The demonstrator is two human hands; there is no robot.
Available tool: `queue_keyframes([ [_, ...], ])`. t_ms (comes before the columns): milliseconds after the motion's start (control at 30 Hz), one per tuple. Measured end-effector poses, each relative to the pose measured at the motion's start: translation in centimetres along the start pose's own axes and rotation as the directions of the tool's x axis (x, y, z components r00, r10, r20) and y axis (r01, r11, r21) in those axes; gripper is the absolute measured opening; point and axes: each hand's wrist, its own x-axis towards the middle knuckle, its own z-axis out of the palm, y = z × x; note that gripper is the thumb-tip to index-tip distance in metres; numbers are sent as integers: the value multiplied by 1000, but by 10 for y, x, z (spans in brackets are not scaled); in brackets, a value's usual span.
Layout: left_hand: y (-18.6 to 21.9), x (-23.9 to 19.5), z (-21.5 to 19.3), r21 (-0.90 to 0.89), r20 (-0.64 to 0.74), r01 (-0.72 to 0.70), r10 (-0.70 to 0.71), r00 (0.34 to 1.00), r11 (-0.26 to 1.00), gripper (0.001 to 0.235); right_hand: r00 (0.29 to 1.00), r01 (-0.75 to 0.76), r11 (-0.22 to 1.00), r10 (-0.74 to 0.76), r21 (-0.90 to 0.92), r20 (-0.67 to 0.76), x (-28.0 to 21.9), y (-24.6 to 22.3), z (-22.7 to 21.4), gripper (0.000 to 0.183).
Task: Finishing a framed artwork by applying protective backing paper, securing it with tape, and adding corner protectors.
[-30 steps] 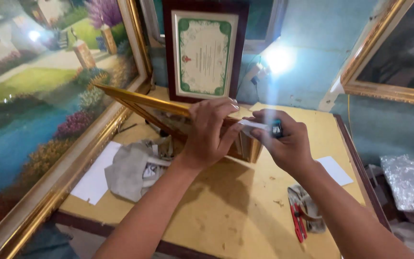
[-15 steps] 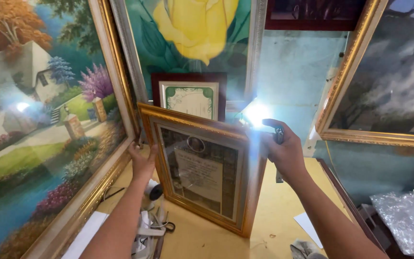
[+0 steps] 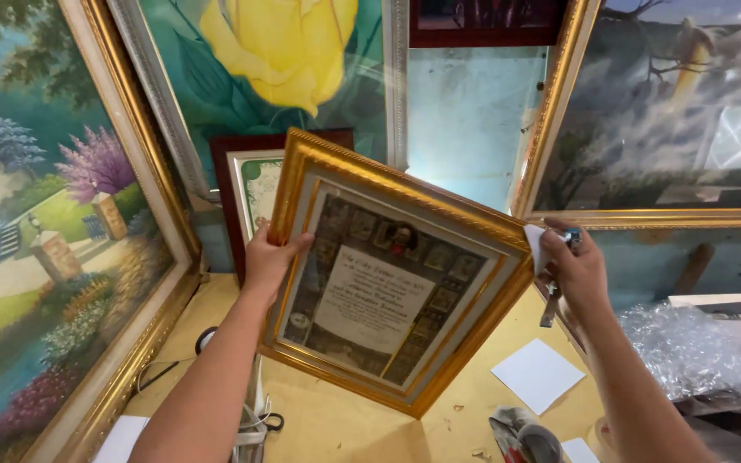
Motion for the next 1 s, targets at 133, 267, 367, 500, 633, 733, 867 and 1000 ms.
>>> queue_keyframes([
  [133,52,-9,37,237,7,-113,114,993,965,58,989,92,969,-116,-227,-96,-22,-17,-30,48],
  [267,94,-33,68,441,207,-433,380,902,786,59,972,56,973,-104,-224,-209,-44,-11,-24,43],
  [367,90,-45,92,526,309,-609,534,787,594,51,988,-81,992,67,-98,-136,-65,-1,-2,40],
  [500,69,-50,103,690,438,-589,406,802,420,26,955,-274,962,269,-21,-127,-87,29,18,25],
  [633,41,-56,94,648,513,-628,362,778,431,35,932,-363,924,362,-122,-32,-109,47,16,24],
  [733,22,-53,92,666,558,-628,290,778,404,44,910,-408,898,415,-163,11,-114,61,13,26],
  [867,9,-47,91,643,584,-684,358,729,344,55,878,-469,872,478,-143,33,-112,65,3,28],
  [1000,13,-56,89,672,549,-690,445,708,270,53,890,-440,838,454,-323,-34,-111,39,-23,27],
])
